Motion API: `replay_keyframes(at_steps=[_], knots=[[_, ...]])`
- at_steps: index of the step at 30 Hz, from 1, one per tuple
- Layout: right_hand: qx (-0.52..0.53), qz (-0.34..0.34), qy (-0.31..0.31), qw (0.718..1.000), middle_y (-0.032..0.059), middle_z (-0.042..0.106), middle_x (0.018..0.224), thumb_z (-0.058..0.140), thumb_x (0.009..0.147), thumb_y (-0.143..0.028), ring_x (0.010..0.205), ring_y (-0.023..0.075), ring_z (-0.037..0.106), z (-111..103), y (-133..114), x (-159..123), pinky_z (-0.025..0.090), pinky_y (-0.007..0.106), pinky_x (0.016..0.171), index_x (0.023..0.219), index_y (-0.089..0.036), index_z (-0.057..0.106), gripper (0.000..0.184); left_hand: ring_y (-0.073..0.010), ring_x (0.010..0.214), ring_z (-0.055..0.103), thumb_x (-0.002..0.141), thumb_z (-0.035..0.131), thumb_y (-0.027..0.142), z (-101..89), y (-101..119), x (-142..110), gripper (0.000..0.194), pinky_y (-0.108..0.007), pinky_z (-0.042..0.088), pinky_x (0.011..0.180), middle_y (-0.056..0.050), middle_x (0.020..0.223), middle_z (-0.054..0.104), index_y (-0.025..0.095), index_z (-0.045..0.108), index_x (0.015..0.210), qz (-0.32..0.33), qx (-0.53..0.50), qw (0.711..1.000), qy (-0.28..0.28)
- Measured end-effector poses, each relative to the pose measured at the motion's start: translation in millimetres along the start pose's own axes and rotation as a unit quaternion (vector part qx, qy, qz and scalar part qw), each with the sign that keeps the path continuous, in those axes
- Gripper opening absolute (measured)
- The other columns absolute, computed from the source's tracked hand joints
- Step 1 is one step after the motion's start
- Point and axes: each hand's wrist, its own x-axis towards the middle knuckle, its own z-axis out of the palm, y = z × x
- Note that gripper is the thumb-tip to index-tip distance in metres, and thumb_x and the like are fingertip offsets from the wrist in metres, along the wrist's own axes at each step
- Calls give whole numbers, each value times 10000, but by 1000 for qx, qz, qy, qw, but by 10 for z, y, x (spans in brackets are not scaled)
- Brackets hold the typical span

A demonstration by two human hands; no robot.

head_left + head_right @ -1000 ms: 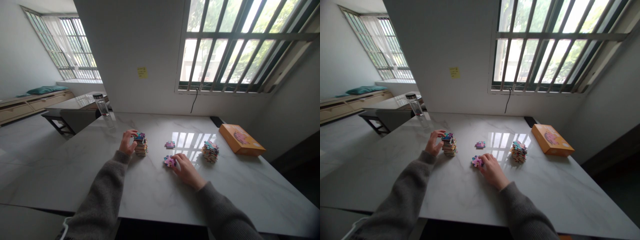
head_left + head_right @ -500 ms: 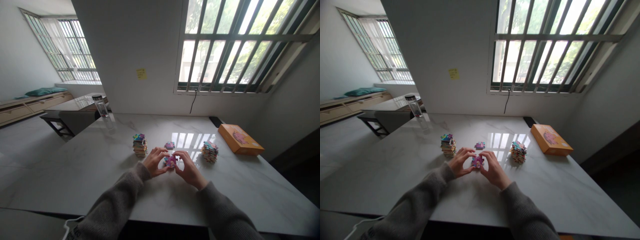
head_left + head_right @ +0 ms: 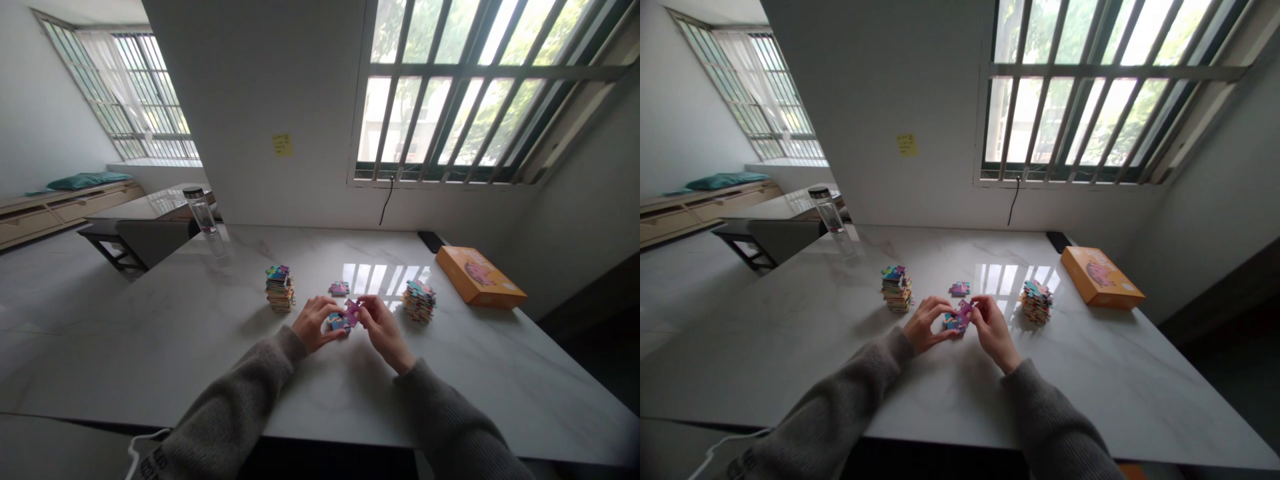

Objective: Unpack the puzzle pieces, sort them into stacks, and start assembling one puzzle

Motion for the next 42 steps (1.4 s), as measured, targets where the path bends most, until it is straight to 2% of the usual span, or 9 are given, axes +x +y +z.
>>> replay_keyframes(at_steps=[3, 6, 11, 15, 20, 24, 29, 37, 42], knots=[[-24, -8, -60, 998, -11, 568, 766, 580, 935, -422, 663, 141, 555, -57, -3, -2, 461, 286, 604, 1056, -207, 563, 247, -257, 1168, 584, 845, 729, 269, -24, -5, -5, 404, -421, 473, 996, -115, 1296, 624, 220, 582, 1218, 20, -47, 999, -17], [-54, -21, -100, 993, -3, 583, 772, 550, 960, -390, 682, 152, 580, -77, -72, -23, 491, 298, 622, 1139, -212, 562, 253, -249, 1129, 613, 855, 730, 284, -28, -29, -12, 346, -418, 483, 974, -99, 1240, 666, 233, 614, 1177, 32, -69, 997, -27], [-187, -154, -111, 964, 112, 592, 1187, 642, 918, -330, 993, 219, 611, -90, -219, -63, 543, 332, 708, 1238, -247, 572, 338, -251, 1070, 635, 842, 758, 365, -29, -60, -16, 306, -419, 485, 940, -95, 1144, 693, 216, 638, 1081, -14, -84, 996, 10], [-264, -235, -116, 928, 99, 633, 1142, 679, 906, -323, 1024, 243, 604, -104, -243, -68, 554, 382, 784, 1165, -261, 619, 273, -253, 1060, 638, 840, 759, 373, -26, -46, -23, 306, -426, 478, 951, -83, 1127, 695, 228, 632, 1078, -30, -99, 995, 9], [-372, -290, 1, 882, 86, 679, 1144, 667, 919, -339, 1072, 259, 594, -461, -244, 43, 476, 438, 944, 1179, -259, 641, 274, -270, 1110, 610, 799, 785, 336, 19, -101, -69, 780, -464, 474, 989, -123, 1292, 613, 248, 368, 1452, -87, -106, 990, 25], [-471, -254, 178, 825, 80, 712, 1101, 650, 911, -438, 1051, 276, 583, -1067, -187, 159, 396, 436, 970, 1108, -240, 681, 281, -299, 1131, 560, 792, 761, 331, 48, -175, -96, 532, -493, 461, 998, -105, 1227, 625, 235, 554, 1273, -84, -26, 995, -43], [-525, -185, 223, 801, 92, 718, 1059, 577, 927, -490, 1026, 284, 569, -1556, -54, 191, 358, 407, 938, 1075, -218, 696, 332, -286, 1085, 558, 774, 774, 366, 57, -192, -105, 421, -471, 478, 964, -89, 1153, 636, 221, 625, 1140, -84, 23, 993, -76], [-535, -118, 213, 809, 82, 700, 1072, 537, 925, -502, 1024, 288, 565, -1620, 19, 188, 333, 385, 864, 1025, -224, 697, 336, -265, 1010, 583, 747, 779, 323, 56, -204, -106, 369, -421, 497, 897, -68, 1055, 655, 226, 652, 1079, -66, 46, 993, -87], [-516, -179, 253, 798, 126, 624, 1214, 563, 916, -405, 1126, 310, 526, -1365, -101, 130, 346, 442, 954, 1038, -202, 689, 268, -257, 1007, 586, 753, 771, 261, 53, -206, -109, 327, -421, 490, 905, -56, 1063, 674, 224, 648, 1053, -72, 39, 991, -107]])
